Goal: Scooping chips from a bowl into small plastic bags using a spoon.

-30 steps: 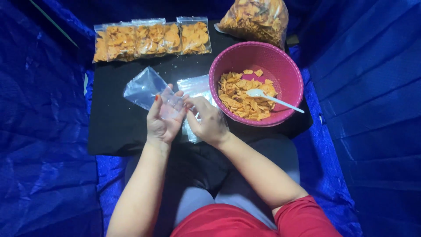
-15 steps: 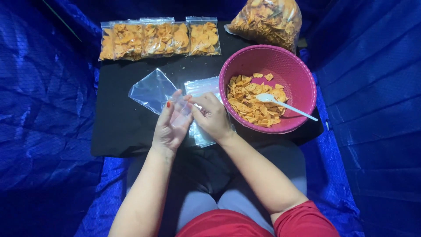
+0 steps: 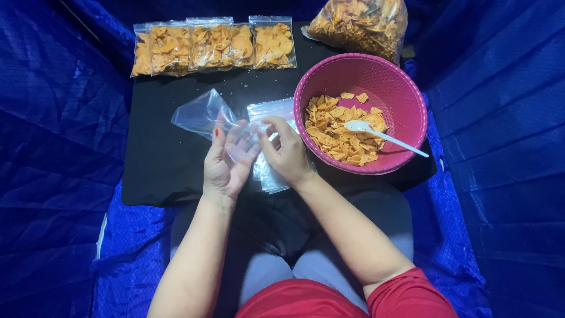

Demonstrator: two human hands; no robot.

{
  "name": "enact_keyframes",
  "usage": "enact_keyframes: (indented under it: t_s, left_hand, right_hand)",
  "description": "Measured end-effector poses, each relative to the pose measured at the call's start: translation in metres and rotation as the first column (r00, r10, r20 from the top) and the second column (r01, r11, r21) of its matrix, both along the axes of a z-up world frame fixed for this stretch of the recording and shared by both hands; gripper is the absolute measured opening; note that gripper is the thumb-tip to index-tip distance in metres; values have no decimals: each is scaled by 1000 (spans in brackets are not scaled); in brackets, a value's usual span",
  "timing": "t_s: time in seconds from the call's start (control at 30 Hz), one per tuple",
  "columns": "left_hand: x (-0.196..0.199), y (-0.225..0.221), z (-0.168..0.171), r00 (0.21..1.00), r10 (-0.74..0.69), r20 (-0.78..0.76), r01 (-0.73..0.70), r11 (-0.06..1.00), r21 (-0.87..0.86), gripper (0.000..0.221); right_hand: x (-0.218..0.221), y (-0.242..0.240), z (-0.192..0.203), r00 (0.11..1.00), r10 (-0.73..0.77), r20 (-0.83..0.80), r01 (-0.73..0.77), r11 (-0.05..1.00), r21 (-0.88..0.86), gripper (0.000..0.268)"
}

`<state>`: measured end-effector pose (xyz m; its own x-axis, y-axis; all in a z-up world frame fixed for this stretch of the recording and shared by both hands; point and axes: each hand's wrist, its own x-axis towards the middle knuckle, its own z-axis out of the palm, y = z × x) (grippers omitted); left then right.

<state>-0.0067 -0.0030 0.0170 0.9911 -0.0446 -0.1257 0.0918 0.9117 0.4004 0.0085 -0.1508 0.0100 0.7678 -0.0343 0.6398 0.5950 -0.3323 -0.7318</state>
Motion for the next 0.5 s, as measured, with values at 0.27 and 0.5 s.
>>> enact_keyframes:
  t_s: [0.27,0.5]
  left_hand:
    - [8,30,-4,924,-204,323,187,979,85,64]
    - [36,109,35,1000,6,-14,4,809,588,53]
  right_hand:
    - [9,-4,-14,991,130,20,-132,986,100,16]
    - [9,-5,-16,981,190,37,-193,972,133,18]
